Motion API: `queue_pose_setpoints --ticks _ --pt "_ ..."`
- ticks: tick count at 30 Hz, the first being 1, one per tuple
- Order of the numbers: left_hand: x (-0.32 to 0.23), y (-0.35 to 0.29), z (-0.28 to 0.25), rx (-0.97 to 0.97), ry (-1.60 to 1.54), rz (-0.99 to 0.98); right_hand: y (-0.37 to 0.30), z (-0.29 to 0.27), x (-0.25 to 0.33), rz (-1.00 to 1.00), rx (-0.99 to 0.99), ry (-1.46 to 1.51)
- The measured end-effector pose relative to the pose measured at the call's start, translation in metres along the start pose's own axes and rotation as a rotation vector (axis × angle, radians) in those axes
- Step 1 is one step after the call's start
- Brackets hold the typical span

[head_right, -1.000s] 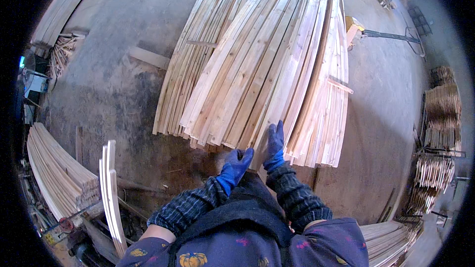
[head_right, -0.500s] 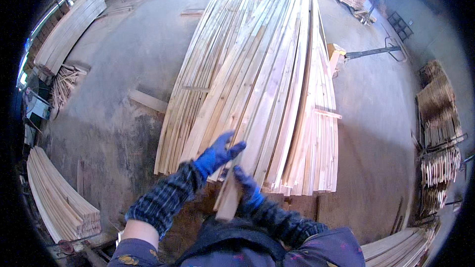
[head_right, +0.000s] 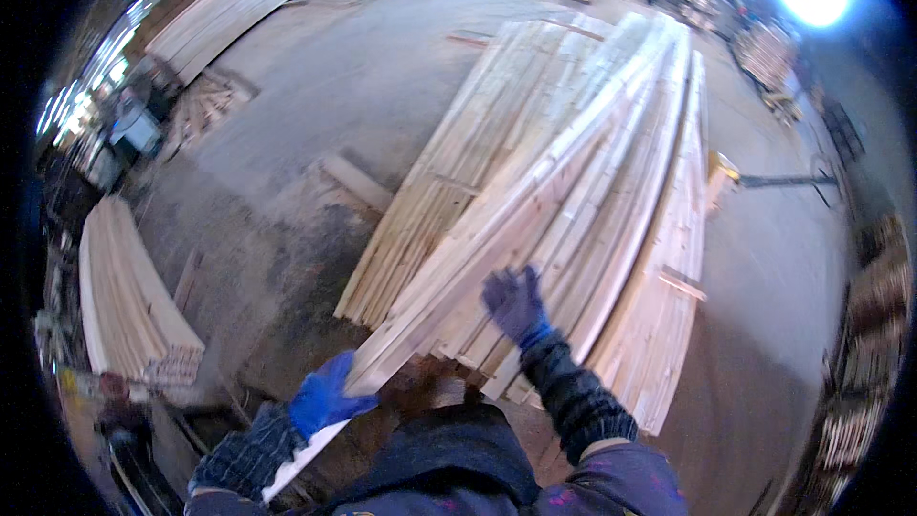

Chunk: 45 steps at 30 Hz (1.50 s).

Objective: The person repeatedly picks up long, light-colored wooden planks from a pile and carries them to a nearby stack, placing them on top. The person wears blue gloves and a dark shirt while performing this repetitive task in a workshop environment.

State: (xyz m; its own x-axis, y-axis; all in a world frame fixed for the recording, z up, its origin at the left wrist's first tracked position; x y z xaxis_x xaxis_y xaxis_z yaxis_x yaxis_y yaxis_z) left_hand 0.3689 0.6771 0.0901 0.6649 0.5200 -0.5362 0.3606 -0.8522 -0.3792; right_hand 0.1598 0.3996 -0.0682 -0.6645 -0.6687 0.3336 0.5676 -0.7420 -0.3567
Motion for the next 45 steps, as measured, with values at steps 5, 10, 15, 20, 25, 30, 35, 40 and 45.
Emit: queue_pose_setpoints --ticks 5,10,15,20,25,30,35,40,45 --pt "0.092 -0.148 -0.065 -0.154 0.295 -0.069 0.135 0.004 0.12 -0.315 0.199 -0.306" --pt "0.161 -0.238 -0.09 -0.436 0.499 -0.138 0.146 0.061 0.072 -0.291 0.511 -0.212" --pt "0.234 -0.269 -0.121 -0.529 0.461 -0.265 0.104 0.122 -0.017 -0.343 0.416 -0.223" --pt "0.303 -0.295 -0.151 -0.6 0.385 -0.226 0.067 0.188 -0.048 -0.479 0.353 -0.307" --pt "0.404 -0.328 -0.167 -0.631 0.298 -0.248 0.002 0.318 -0.144 -0.541 0.319 -0.531" --pt "0.531 -0.41 -0.167 -0.628 0.368 -0.451 0.047 0.357 -0.145 -0.443 0.95 -0.766" --pt "0.664 -0.499 -0.14 -0.332 0.659 -0.912 0.089 0.299 -0.242 -0.89 0.588 -1.299" --pt "0.63 -0.406 -0.154 -0.137 0.485 -0.752 0.058 0.258 -0.364 -0.661 0.42 -0.837" --pt "0.473 -0.237 -0.136 -0.492 0.146 -0.151 0.025 0.212 -0.514 -0.07 0.46 -0.266"
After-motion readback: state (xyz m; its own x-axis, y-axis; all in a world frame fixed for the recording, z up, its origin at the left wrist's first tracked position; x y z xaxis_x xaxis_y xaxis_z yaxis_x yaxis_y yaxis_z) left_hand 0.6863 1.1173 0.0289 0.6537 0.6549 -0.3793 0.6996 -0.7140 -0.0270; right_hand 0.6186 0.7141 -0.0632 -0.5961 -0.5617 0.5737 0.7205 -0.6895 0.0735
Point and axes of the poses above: each hand's wrist, its own y-axis towards the middle knuckle, its own z-axis out of the palm, x = y × z, the point moved 9 cm from there along y, towards the middle knuckle, and after that the axes turned 9 degrees about -z, right-handed, at the moved point
